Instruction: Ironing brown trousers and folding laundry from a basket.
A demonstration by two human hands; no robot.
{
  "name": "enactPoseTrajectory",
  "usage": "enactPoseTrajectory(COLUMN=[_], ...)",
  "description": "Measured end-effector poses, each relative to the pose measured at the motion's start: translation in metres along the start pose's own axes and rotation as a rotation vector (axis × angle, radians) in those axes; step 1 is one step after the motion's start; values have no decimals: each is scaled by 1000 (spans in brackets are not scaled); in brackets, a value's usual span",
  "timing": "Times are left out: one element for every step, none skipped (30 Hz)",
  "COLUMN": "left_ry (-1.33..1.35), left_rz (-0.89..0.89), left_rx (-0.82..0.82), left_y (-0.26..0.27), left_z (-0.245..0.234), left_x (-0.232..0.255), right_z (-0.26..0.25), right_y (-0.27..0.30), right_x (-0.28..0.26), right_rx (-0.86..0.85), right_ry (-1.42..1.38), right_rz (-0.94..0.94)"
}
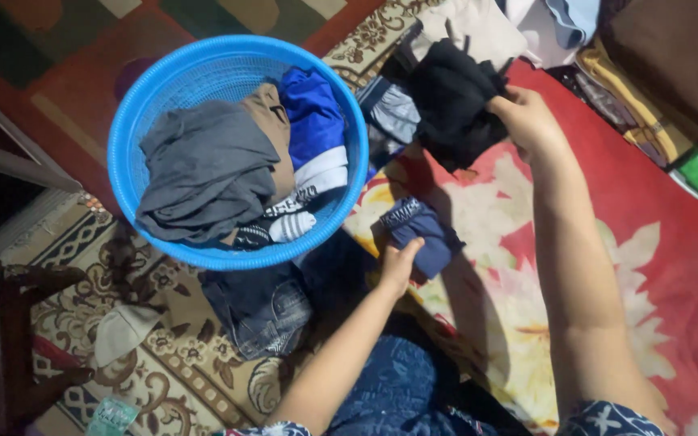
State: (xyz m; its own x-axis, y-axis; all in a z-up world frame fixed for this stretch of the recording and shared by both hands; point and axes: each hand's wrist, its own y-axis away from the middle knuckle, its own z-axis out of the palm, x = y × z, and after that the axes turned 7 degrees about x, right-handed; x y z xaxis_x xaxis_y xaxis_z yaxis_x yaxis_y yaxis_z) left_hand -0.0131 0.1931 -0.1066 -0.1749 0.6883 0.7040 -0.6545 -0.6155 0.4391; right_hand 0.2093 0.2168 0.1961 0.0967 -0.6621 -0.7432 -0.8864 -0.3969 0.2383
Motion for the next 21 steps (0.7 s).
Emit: enactPoseTrajectory(left_ry=[-1,19,39,35,26,18,15,-23,-60,-63,-60,-57,-59,-31,-3,-5,17,36,33,64,95], left_rz=[-7,-22,-36,-48,25,104,98,56,13,11,-114,-240,-241,-311,-382,-381,-245,-105,-98,-17,65], left_rx=[0,7,15,19,14,6,6,52,98,95,42,-7,-7,29,64,71,39,4,8,-27,-62], left_y=[-5,-6,-7,-13,-18,-26,-28,-32,-36,-39,-41,-43,-43,-44,-46,-44,-42,-45,-39,-36,-34], left_z=[0,-2,-4,-8,-12,-15,-17,-17,-18,-20,-22,-25,-26,-26,-26,-28,-30,-31,-35,-33,-32], left_x=[-3,-7,-12,-21,-31,-39,-42,-43,-45,-47,-48,-50,-51,-53,-53,-58,-63,-65,-64,-63,-61], right_z=[-4,-8,-11,-6,0,5,24,42,61,84,107,131,127,123,120,119,117,117,118,116,114], right_y=[-1,1,3,33,63,92,119,143,168,175,182,190,194,197,199,200,200,198,201,199,198], right_x=[21,45,70,71,72,70,80,88,96,117,138,159,156,151,146,146,146,144,144,142,140], right_rx=[1,-13,-33,-33,192,415,415,316,213,216,276,334,335,353,371,366,353,343,342,315,289], right_ry=[2,-172,-346,-346,-97,158,159,322,483,483,639,795,794,716,637,632,631,628,621,653,685], right_rz=[7,-260,-527,-514,-586,-654,-646,-619,-588,-585,-693,-801,-798,-819,-840,-840,-770,-704,-708,-648,-587])
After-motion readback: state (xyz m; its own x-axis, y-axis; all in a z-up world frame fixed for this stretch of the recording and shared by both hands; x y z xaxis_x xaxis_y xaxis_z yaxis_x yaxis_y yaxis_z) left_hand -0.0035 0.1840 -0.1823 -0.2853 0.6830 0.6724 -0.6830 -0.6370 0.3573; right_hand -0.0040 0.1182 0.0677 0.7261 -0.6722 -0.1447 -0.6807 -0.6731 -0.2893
